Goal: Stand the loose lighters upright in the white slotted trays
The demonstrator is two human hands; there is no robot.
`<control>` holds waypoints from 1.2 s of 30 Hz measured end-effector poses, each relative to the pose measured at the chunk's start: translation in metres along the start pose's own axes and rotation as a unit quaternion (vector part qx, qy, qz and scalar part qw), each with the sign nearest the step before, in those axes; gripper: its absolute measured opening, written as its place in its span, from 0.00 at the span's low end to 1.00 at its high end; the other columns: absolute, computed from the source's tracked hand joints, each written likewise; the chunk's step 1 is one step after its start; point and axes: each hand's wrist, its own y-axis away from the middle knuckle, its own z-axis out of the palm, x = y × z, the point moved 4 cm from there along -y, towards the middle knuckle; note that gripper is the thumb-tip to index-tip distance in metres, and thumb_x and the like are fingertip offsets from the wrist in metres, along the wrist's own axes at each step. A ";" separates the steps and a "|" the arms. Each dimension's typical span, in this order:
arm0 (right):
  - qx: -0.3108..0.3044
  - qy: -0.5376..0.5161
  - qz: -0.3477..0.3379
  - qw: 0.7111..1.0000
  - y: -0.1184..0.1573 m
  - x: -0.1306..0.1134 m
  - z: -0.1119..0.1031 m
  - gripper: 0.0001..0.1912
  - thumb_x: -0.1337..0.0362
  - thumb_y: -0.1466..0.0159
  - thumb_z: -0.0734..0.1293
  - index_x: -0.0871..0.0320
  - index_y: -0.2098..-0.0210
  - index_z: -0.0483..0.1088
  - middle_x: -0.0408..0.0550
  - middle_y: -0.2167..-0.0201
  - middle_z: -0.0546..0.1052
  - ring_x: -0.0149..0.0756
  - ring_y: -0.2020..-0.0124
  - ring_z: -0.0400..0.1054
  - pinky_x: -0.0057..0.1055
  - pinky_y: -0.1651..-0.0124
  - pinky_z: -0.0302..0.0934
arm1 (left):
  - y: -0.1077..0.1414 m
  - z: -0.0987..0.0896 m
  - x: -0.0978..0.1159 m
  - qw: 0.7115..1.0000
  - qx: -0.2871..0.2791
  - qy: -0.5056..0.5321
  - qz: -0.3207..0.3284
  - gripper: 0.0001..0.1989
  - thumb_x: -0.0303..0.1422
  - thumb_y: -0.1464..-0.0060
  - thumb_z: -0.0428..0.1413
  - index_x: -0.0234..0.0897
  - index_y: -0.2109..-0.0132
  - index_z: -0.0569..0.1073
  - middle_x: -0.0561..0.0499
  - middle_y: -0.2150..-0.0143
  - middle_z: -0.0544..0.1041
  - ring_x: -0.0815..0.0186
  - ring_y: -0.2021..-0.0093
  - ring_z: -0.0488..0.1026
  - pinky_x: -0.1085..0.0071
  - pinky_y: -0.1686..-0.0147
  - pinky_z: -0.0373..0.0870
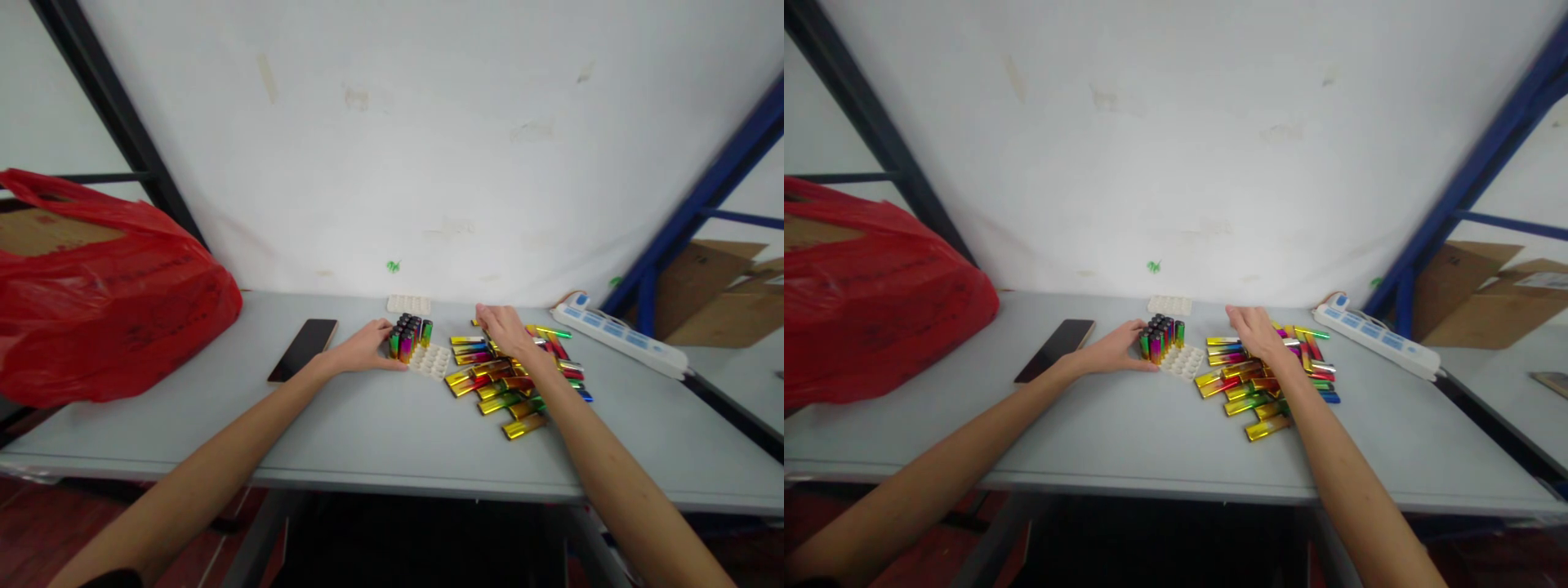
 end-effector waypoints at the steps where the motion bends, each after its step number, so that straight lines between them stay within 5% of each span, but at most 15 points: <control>1: 0.000 0.001 0.001 1.000 0.000 0.000 0.000 0.31 0.46 0.20 0.50 0.49 0.77 0.60 0.45 0.80 0.68 0.41 0.74 0.62 0.38 0.63 0.56 | 0.000 0.000 0.000 1.000 0.000 0.000 0.001 0.41 0.66 0.51 0.70 0.36 0.45 0.83 0.36 0.38 0.78 0.39 0.36 0.73 0.48 0.31 0.72; 6: -0.022 0.009 -0.003 1.000 -0.003 0.000 -0.001 0.27 0.49 0.22 0.55 0.51 0.74 0.67 0.46 0.77 0.74 0.41 0.71 0.66 0.36 0.62 0.57 | -0.001 -0.001 -0.001 1.000 0.006 -0.001 0.003 0.41 0.67 0.52 0.70 0.37 0.47 0.83 0.37 0.40 0.79 0.39 0.37 0.74 0.49 0.32 0.73; 12: -0.081 0.002 -0.064 0.995 -0.004 0.010 0.002 0.13 0.58 0.26 0.66 0.57 0.58 0.82 0.55 0.59 0.84 0.46 0.57 0.77 0.39 0.48 0.68 | 0.000 -0.001 0.000 1.000 0.001 -0.002 0.002 0.41 0.67 0.51 0.70 0.35 0.46 0.83 0.35 0.39 0.78 0.38 0.36 0.74 0.46 0.30 0.71; 17: -0.136 0.067 -0.054 0.987 0.000 0.031 0.005 0.07 0.61 0.33 0.77 0.53 0.56 0.87 0.56 0.51 0.86 0.52 0.50 0.79 0.45 0.42 0.70 | 0.000 -0.001 0.000 1.000 0.007 0.002 0.002 0.41 0.66 0.52 0.71 0.37 0.45 0.83 0.36 0.38 0.79 0.39 0.36 0.74 0.47 0.30 0.71; 22: -0.156 0.065 -0.056 0.984 0.000 0.034 0.009 0.03 0.62 0.33 0.77 0.54 0.61 0.85 0.56 0.56 0.86 0.53 0.51 0.80 0.46 0.43 0.71 | 0.000 -0.001 0.000 1.000 0.004 0.006 0.000 0.41 0.66 0.52 0.71 0.37 0.44 0.83 0.37 0.38 0.79 0.39 0.36 0.74 0.47 0.30 0.71; 29: -0.075 -0.118 0.020 0.990 -0.001 0.019 0.012 0.17 0.48 0.27 0.69 0.54 0.51 0.76 0.46 0.69 0.83 0.42 0.68 0.77 0.37 0.59 0.68 | 0.000 0.000 0.000 1.000 -0.001 -0.007 -0.005 0.40 0.65 0.51 0.71 0.36 0.46 0.83 0.37 0.38 0.78 0.39 0.35 0.73 0.49 0.30 0.71; 32: 0.001 -0.240 0.058 0.969 -0.004 0.007 0.016 0.30 0.34 0.35 0.73 0.55 0.54 0.77 0.43 0.73 0.78 0.39 0.71 0.71 0.35 0.64 0.66 | 0.000 0.000 0.001 1.000 -0.005 -0.010 -0.003 0.40 0.65 0.50 0.70 0.35 0.45 0.82 0.35 0.38 0.77 0.38 0.35 0.73 0.48 0.29 0.71; 36: 0.053 -0.326 0.097 0.939 -0.007 -0.014 0.024 0.34 0.26 0.38 0.70 0.53 0.62 0.74 0.42 0.71 0.74 0.37 0.69 0.68 0.33 0.65 0.65 | 0.001 -0.001 0.002 1.000 -0.002 -0.006 0.002 0.40 0.65 0.50 0.70 0.36 0.45 0.82 0.36 0.38 0.78 0.39 0.36 0.73 0.49 0.30 0.71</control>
